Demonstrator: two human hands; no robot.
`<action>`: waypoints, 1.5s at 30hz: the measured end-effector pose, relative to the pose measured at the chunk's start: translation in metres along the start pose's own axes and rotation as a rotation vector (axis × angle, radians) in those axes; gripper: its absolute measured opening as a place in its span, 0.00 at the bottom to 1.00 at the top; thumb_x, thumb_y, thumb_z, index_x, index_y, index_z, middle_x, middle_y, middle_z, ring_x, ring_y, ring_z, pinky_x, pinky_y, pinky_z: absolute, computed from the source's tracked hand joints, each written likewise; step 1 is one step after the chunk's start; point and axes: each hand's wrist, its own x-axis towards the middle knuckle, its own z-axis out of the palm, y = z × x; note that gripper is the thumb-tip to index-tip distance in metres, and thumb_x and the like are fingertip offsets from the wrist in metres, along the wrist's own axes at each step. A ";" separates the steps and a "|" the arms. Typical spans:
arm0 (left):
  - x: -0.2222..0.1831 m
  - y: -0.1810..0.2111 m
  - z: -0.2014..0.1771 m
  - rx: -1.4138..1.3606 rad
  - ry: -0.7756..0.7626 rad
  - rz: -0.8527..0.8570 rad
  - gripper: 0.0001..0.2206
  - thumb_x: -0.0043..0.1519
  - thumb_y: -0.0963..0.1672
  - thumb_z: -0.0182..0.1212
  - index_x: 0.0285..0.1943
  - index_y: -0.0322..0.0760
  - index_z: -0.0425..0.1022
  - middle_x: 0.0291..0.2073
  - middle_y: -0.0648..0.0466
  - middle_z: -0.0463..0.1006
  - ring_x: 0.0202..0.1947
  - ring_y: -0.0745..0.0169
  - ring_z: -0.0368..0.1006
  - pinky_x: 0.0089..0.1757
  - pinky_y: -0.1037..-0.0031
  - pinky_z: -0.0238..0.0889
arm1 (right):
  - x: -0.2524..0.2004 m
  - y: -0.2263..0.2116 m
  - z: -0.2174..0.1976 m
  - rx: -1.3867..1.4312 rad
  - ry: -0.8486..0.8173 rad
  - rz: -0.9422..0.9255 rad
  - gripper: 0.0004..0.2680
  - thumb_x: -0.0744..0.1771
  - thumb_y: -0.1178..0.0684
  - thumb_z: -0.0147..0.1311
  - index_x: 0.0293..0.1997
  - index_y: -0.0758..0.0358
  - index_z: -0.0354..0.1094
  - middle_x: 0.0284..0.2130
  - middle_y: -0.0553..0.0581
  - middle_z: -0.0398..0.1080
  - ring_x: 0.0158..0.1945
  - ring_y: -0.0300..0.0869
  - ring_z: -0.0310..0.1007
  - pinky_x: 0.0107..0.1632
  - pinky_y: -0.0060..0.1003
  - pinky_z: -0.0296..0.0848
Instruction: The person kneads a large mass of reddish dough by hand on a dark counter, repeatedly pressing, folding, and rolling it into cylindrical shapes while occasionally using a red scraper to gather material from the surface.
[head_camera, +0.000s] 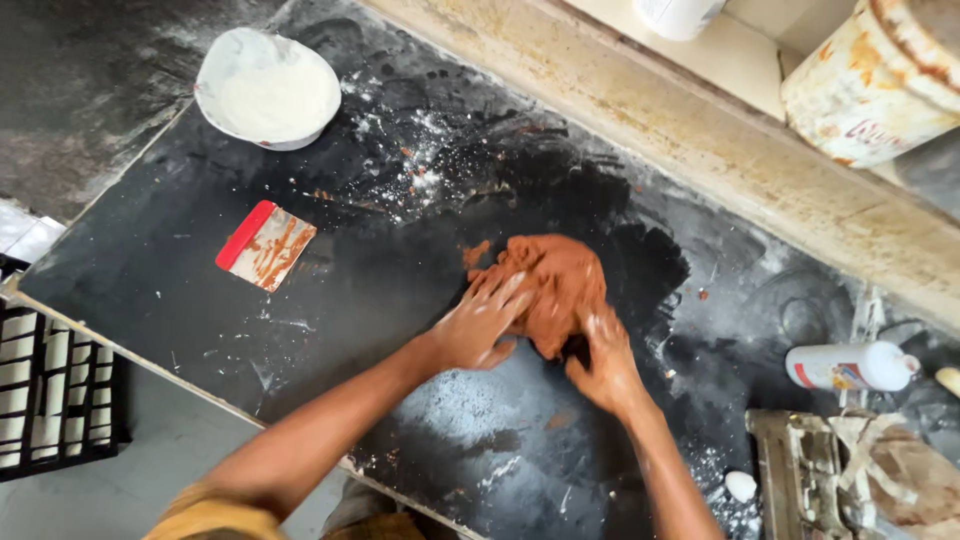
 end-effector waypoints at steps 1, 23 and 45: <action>-0.004 0.005 -0.017 0.014 -0.036 0.035 0.39 0.51 0.52 0.69 0.69 0.30 0.62 0.68 0.32 0.59 0.64 0.29 0.59 0.56 0.43 0.53 | -0.011 -0.007 -0.013 -0.001 -0.049 -0.028 0.28 0.56 0.55 0.65 0.62 0.68 0.63 0.57 0.75 0.66 0.61 0.68 0.63 0.62 0.56 0.62; -0.058 0.110 -0.031 0.002 -0.321 -0.124 0.42 0.52 0.60 0.65 0.73 0.38 0.62 0.72 0.34 0.53 0.72 0.29 0.43 0.64 0.35 0.31 | -0.041 -0.051 0.059 0.039 0.263 -0.289 0.34 0.65 0.30 0.55 0.73 0.61 0.48 0.73 0.64 0.50 0.75 0.70 0.48 0.70 0.71 0.53; 0.019 -0.154 -0.046 0.252 0.208 -0.239 0.39 0.50 0.60 0.71 0.71 0.53 0.68 0.69 0.42 0.63 0.70 0.32 0.56 0.65 0.37 0.47 | 0.240 0.011 0.144 0.166 0.263 -0.236 0.28 0.61 0.48 0.67 0.68 0.60 0.61 0.65 0.68 0.61 0.68 0.65 0.60 0.68 0.57 0.62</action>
